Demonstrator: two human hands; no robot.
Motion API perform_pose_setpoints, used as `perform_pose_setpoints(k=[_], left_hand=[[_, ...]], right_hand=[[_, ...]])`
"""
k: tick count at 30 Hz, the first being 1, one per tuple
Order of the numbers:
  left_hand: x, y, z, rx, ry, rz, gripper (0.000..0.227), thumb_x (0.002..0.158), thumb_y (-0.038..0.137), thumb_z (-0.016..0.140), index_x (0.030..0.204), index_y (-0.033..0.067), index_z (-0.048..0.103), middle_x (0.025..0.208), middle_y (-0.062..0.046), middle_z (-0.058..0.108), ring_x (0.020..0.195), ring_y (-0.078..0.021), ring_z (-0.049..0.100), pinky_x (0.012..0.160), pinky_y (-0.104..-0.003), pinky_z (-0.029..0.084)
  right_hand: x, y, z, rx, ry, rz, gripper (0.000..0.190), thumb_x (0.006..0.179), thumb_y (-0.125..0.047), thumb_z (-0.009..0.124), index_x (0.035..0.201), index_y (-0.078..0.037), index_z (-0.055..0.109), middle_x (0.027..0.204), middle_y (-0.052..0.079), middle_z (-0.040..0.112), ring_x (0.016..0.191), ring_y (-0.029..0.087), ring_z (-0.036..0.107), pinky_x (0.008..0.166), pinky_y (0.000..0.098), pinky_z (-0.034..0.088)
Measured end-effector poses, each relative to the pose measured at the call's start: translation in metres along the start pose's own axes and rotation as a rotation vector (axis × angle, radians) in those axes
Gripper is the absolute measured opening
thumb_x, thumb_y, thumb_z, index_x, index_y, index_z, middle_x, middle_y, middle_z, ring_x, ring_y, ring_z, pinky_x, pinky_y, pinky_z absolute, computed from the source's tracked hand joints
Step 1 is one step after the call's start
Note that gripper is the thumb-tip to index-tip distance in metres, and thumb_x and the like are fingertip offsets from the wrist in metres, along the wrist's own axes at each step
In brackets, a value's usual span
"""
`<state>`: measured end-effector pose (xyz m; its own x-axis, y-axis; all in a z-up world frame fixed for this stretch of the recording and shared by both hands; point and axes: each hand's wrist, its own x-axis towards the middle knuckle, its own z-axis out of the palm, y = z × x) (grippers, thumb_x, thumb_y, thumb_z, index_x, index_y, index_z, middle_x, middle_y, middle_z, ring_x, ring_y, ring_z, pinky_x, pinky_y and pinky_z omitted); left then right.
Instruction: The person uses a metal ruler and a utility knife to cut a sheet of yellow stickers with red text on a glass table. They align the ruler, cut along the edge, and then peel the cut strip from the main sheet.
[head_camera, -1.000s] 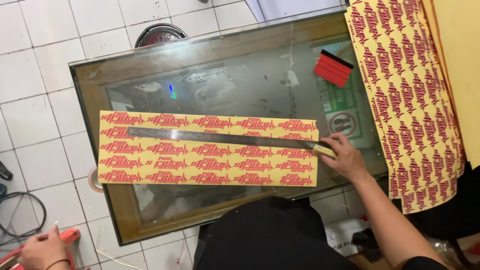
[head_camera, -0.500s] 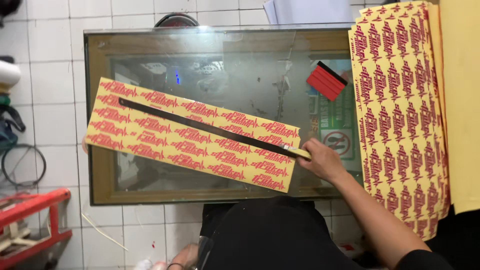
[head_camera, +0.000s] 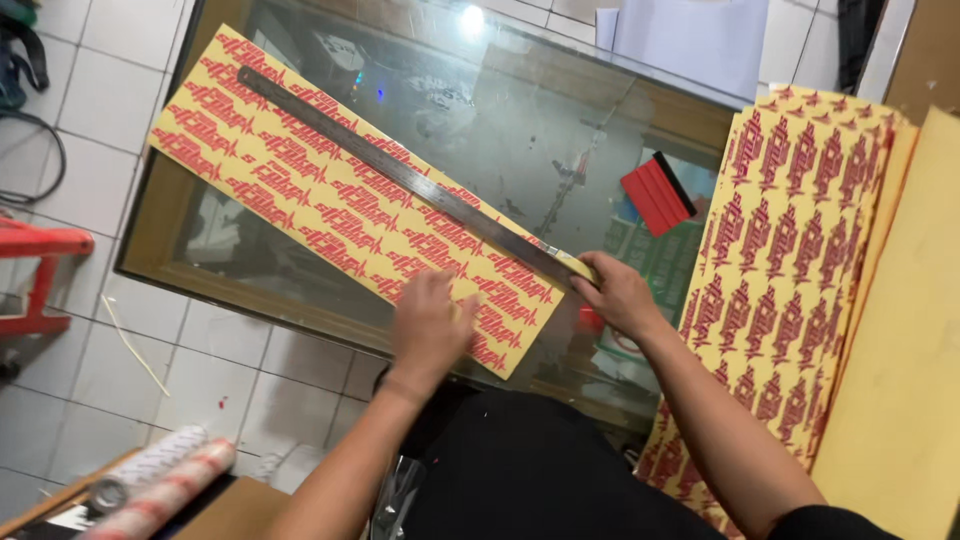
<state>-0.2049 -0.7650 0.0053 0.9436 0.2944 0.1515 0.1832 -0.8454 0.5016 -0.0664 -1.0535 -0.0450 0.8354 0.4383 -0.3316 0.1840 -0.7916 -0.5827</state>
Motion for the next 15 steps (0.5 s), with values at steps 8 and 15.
perform_pose_setpoints(k=[8, 15], left_hand=[[0.041, 0.073, 0.093, 0.176, -0.206, -0.163, 0.098, 0.095, 0.075, 0.045, 0.154, -0.0019, 0.035, 0.16, -0.028, 0.033, 0.153, -0.0428, 0.026, 0.124, -0.058, 0.015], [0.044, 0.077, 0.11, 0.188, -0.283, -0.212, 0.11, 0.09, 0.082, 0.044, 0.16, -0.0009, 0.026, 0.168, -0.025, 0.02, 0.158, -0.0389, 0.014, 0.125, -0.059, 0.006]], right_hand=[[0.008, 0.027, -0.003, 0.055, 0.135, -0.231, 0.027, 0.093, -0.03, 0.074, 0.118, -0.019, 0.072, 0.104, 0.007, 0.07, 0.098, 0.032, 0.071, 0.081, 0.0407, 0.057], [0.047, 0.008, -0.021, 0.03, 0.13, -0.442, 0.034, 0.101, -0.021, 0.062, 0.131, -0.007, 0.066, 0.085, 0.019, 0.061, 0.086, 0.043, 0.066, 0.072, 0.049, 0.054]])
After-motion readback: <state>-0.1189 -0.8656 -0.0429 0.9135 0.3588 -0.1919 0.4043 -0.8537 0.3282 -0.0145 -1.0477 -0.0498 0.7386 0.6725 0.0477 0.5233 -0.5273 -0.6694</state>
